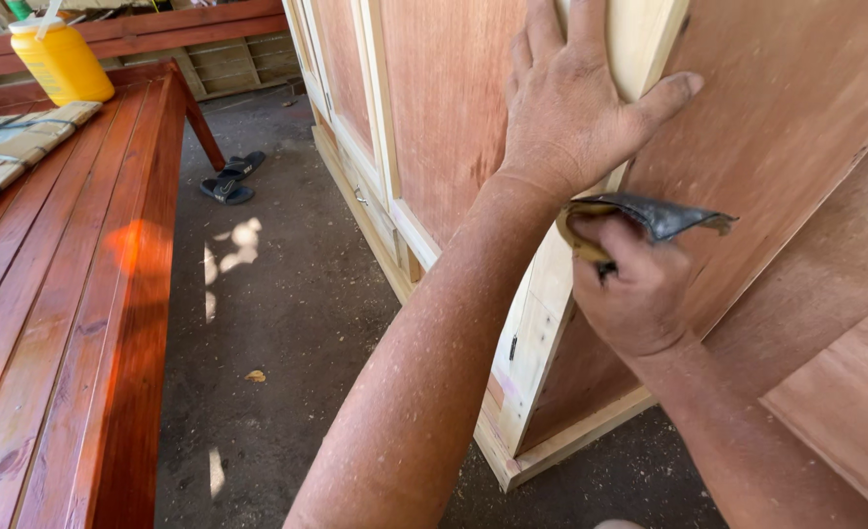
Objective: The person sands the wooden frame and trim of a large cabinet using a sanding block, working along the lower edges, vertical stiles, and interior panels. They steady the cabinet with one hand while sanding with the other, moving around the piece to reach different surfaces, and finish by lifting and repositioning a wooden frame part.
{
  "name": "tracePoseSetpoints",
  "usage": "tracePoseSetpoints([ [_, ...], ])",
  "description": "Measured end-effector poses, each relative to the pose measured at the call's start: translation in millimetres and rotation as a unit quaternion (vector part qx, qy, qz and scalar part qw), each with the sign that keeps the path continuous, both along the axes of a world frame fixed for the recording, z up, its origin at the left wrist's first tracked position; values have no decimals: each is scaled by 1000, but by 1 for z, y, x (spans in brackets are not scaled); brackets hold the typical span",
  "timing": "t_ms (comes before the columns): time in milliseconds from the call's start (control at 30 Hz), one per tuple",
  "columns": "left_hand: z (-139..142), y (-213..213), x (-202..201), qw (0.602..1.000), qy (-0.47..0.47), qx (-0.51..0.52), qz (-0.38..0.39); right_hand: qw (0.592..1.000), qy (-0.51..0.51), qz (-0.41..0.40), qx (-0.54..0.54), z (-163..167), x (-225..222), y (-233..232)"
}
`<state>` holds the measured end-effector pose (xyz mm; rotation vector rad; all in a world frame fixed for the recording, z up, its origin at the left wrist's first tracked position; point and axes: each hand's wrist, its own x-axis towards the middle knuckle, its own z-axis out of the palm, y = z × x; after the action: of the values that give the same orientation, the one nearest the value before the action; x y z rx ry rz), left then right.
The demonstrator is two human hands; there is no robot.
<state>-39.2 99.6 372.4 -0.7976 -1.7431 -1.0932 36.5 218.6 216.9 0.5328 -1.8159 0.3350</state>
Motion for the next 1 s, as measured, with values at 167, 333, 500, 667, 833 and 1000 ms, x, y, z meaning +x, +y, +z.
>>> tracePoseSetpoints([
  [167,5,-2,9,998,-57,-28,2,996,-8,-13,85,-26,35,-43],
  [333,20,-13,12,988,-137,-67,-34,996,-31,-61,63,12,28,-29],
  [500,29,-37,-1,933,-250,-7,-260,997,61,-57,2,122,-7,2],
  [667,26,-46,-11,897,-274,36,-346,999,21,-27,20,82,18,-30],
  [833,29,-45,-10,899,-277,18,-338,991,-117,-56,18,57,38,-37],
  [1000,38,-49,-6,884,-293,12,-363,993,81,-62,51,191,7,-19],
])
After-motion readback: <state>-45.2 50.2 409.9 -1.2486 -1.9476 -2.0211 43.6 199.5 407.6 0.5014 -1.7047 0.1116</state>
